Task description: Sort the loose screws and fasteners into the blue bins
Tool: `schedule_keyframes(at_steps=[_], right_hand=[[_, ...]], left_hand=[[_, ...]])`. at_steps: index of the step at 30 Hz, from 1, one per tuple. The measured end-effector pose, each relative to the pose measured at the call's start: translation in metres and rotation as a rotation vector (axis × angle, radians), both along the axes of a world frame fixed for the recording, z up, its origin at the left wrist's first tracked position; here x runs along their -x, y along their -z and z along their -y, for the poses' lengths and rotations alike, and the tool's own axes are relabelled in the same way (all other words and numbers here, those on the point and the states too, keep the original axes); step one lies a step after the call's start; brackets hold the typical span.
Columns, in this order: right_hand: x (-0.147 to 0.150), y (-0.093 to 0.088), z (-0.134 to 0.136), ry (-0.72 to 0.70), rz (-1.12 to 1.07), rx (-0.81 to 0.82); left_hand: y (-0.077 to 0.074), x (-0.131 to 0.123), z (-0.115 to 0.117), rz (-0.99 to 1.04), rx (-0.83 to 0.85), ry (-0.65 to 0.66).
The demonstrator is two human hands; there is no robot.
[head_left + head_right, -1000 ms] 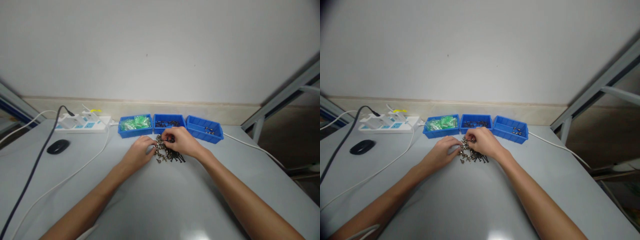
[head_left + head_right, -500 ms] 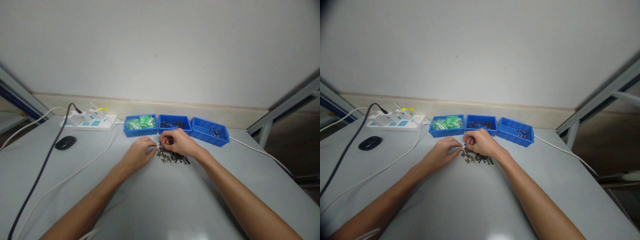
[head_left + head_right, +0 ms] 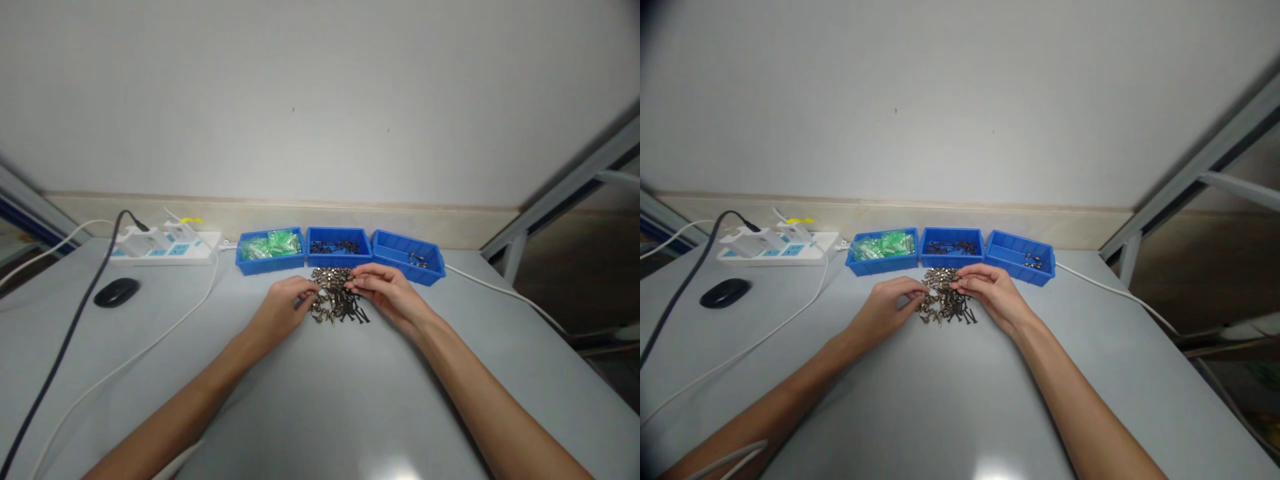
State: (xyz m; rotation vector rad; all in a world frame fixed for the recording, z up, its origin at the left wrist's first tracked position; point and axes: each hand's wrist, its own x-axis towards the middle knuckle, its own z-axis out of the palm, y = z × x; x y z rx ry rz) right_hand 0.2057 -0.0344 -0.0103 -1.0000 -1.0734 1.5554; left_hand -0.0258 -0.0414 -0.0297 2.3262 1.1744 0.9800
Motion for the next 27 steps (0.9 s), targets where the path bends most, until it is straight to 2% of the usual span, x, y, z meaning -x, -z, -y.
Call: schedule_keyframes(at_steps=[5,9,12,15,18,20,23,27], right_hand=[[-0.001,-0.001,-0.008,0.052,0.059,-0.007],[0.000,-0.005,-0.021,0.177,0.128,-0.192],[0.000,-0.008,-0.023,0.201,0.181,-0.294],[0.000,-0.006,-0.015,0.136,0.401,-0.344],[0.002,-0.003,-0.005,0.015,0.741,-0.514],[0.005,-0.001,-0.001,-0.040,0.887,-0.627],[0.008,-0.001,0.000,-0.089,0.921,-0.686],[0.007,0.002,-0.003,-0.116,0.796,-0.620]], left_hand=[[0.000,-0.003,-0.002,-0.053,-0.097,0.017],[-0.002,-0.008,-0.004,-0.165,-0.173,0.063],[-0.004,-0.013,-0.005,-0.241,-0.208,0.067],[-0.005,-0.015,-0.005,-0.282,-0.217,0.035],[-0.005,-0.013,-0.004,-0.273,-0.197,0.021],[-0.004,-0.011,-0.003,-0.251,-0.180,0.020],[-0.004,-0.008,-0.001,-0.230,-0.167,0.014],[-0.003,-0.007,0.001,-0.240,-0.153,0.002]])
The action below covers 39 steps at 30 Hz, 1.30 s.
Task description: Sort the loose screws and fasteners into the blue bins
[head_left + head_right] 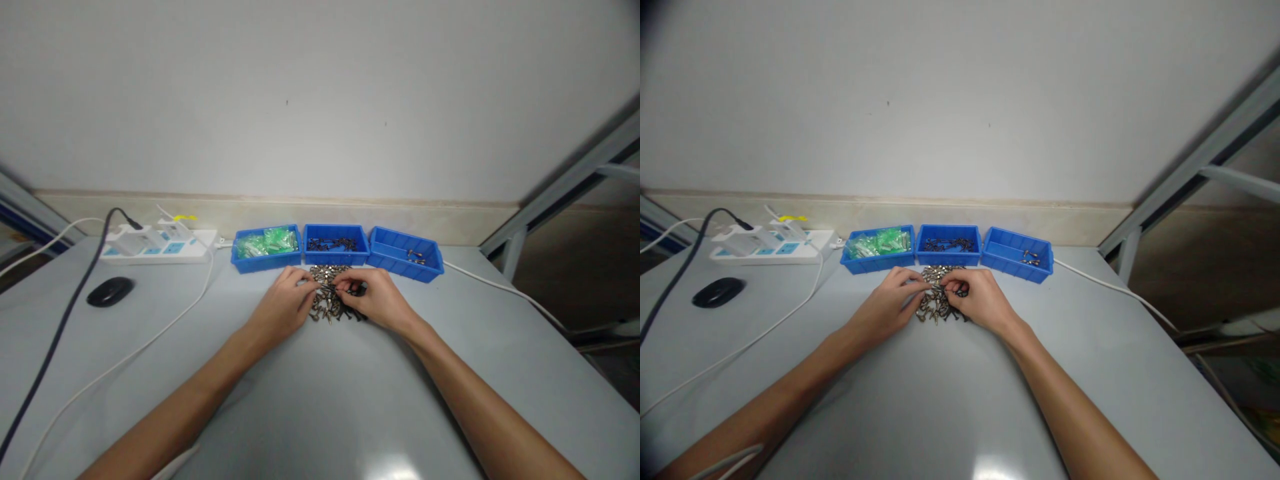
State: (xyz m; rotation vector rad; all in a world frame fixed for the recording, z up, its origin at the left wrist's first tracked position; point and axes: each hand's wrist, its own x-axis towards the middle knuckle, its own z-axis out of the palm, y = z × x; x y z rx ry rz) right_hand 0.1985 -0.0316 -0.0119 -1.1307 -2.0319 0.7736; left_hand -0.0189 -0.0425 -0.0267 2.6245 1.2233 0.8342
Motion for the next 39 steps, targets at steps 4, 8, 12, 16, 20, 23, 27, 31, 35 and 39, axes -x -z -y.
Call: schedule_keyframes(at_steps=[4,8,12,16,20,23,27,31,35,39], right_hand=[[-0.006,0.003,-0.001,0.008,-0.260,0.237],[-0.012,0.005,0.001,0.010,-0.478,0.464],[-0.011,0.005,-0.003,0.058,-0.578,0.475],[-0.006,0.000,-0.016,0.167,-0.734,0.283],[-0.002,-0.002,-0.018,0.185,-0.805,0.159],[-0.004,0.001,-0.010,0.202,-0.770,0.189],[-0.011,0.004,-0.004,0.207,-0.716,0.217],[-0.014,0.003,-0.005,0.210,-0.696,0.236],[-0.013,0.002,-0.006,0.193,-0.669,0.283],[-0.013,0.004,-0.007,0.201,-0.655,0.290]], left_hand=[[0.000,0.001,0.001,0.029,0.001,0.009],[0.000,0.000,0.002,0.075,-0.016,0.049],[-0.001,-0.001,0.000,0.034,-0.045,0.025],[-0.008,-0.005,-0.004,-0.020,-0.069,-0.016],[-0.016,-0.011,-0.011,-0.161,-0.092,-0.037],[-0.018,-0.015,-0.017,-0.256,-0.120,-0.025],[-0.016,-0.018,-0.022,-0.334,-0.130,-0.030],[-0.019,-0.017,-0.024,-0.369,-0.106,-0.002],[-0.020,-0.014,-0.024,-0.368,-0.113,0.048],[-0.017,-0.012,-0.025,-0.386,-0.130,0.062]])
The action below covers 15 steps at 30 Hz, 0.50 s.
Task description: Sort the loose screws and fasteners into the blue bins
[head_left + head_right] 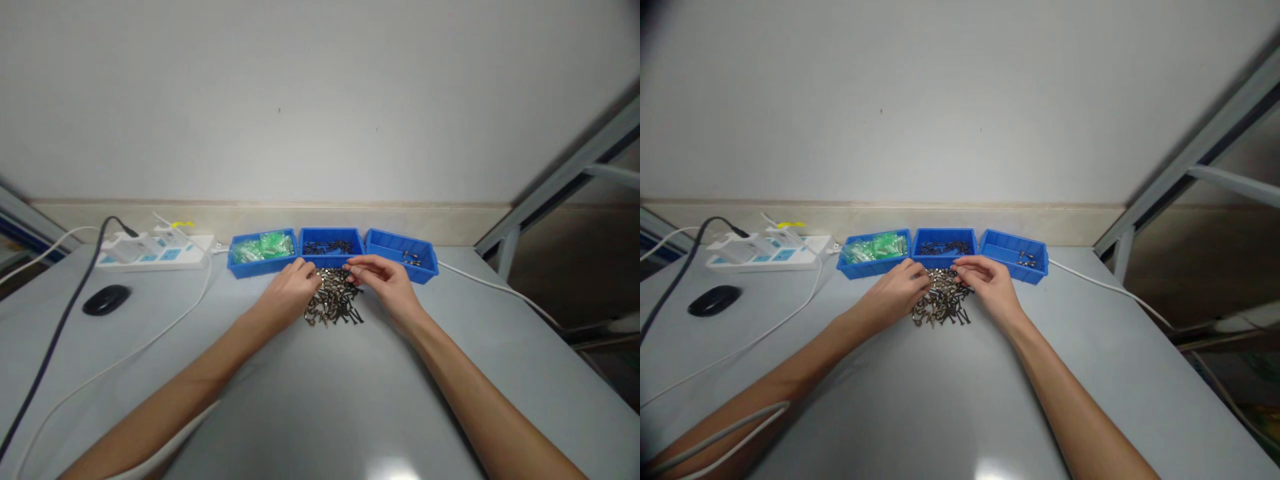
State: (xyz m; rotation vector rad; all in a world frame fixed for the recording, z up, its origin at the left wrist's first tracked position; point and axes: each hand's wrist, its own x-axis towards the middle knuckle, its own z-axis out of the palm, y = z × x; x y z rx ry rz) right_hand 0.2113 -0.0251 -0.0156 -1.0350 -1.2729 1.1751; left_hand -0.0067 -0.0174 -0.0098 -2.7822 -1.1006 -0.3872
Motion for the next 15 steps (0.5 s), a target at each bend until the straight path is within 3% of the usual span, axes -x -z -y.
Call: schedule_keyframes(at_steps=[5,15], right_hand=[[0.001,0.002,0.001,-0.021,0.036,-0.001],[0.009,0.008,0.006,-0.064,0.318,-0.091]], left_hand=[[-0.001,0.003,0.002,0.014,-0.023,-0.029],[-0.009,0.010,0.007,0.092,0.060,-0.018]])
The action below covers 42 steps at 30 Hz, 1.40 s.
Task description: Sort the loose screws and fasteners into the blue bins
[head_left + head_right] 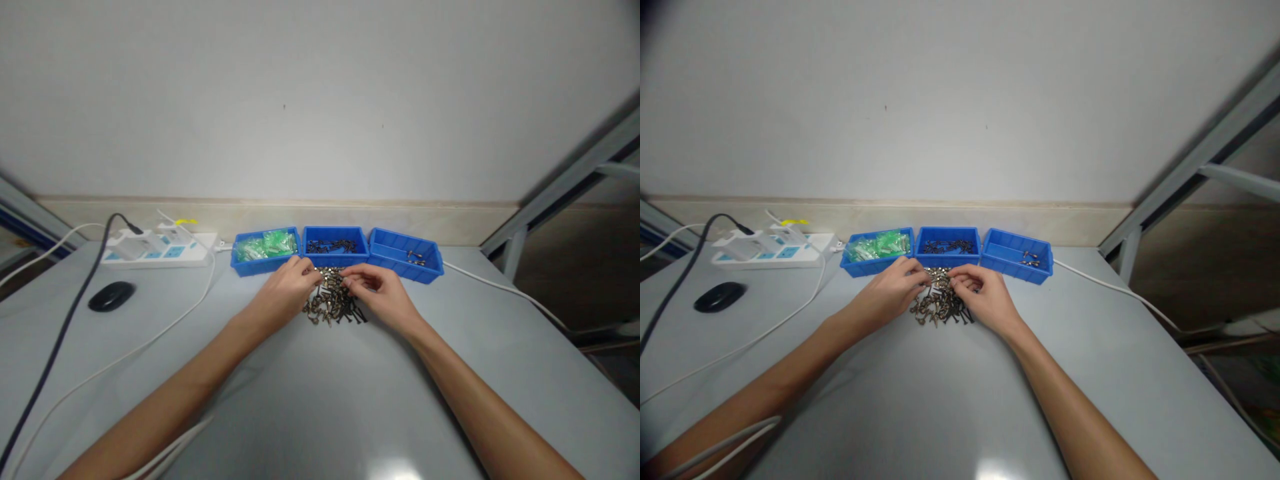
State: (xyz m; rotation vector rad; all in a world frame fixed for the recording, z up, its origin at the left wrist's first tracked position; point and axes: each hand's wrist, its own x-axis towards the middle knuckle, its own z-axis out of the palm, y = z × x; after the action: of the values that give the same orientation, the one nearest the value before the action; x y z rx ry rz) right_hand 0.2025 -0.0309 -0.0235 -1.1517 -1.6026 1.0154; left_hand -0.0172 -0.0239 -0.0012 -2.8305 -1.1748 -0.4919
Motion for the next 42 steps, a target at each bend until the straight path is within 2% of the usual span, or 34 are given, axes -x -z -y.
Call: schedule_keyframes(at_steps=[4,8,14,17,21,25,29,31,36,39,42], right_hand=[[-0.001,-0.001,-0.001,-0.003,-0.019,0.013],[-0.002,-0.001,-0.001,-0.007,-0.025,0.015],[-0.002,0.000,-0.001,-0.019,-0.015,0.029],[-0.002,0.000,0.000,-0.025,0.001,0.018],[0.001,-0.002,0.002,-0.079,0.008,0.003],[0.005,-0.004,0.006,-0.175,-0.126,0.117],[0.006,-0.007,0.007,-0.171,-0.228,0.211],[0.006,-0.009,0.003,-0.130,-0.234,0.211],[0.005,-0.016,-0.016,0.032,-0.329,0.081],[0.004,-0.016,-0.020,0.086,-0.373,0.031],[0.000,-0.012,-0.015,0.128,-0.348,0.052]], left_hand=[[0.000,-0.001,-0.007,-0.087,-0.015,0.095],[0.002,-0.002,-0.013,-0.158,-0.019,0.113],[0.001,0.002,-0.017,-0.155,0.012,0.146],[-0.004,0.004,-0.014,-0.024,0.094,0.147],[-0.010,0.001,-0.007,0.297,0.244,0.133],[-0.013,-0.006,0.001,0.548,0.382,0.075],[-0.012,-0.008,0.001,0.633,0.497,0.076],[-0.010,-0.005,-0.004,0.567,0.466,0.084],[-0.006,-0.003,-0.016,0.174,0.245,0.082],[-0.008,-0.009,-0.016,0.002,0.214,0.047],[-0.010,-0.016,-0.014,-0.105,0.198,0.029]])
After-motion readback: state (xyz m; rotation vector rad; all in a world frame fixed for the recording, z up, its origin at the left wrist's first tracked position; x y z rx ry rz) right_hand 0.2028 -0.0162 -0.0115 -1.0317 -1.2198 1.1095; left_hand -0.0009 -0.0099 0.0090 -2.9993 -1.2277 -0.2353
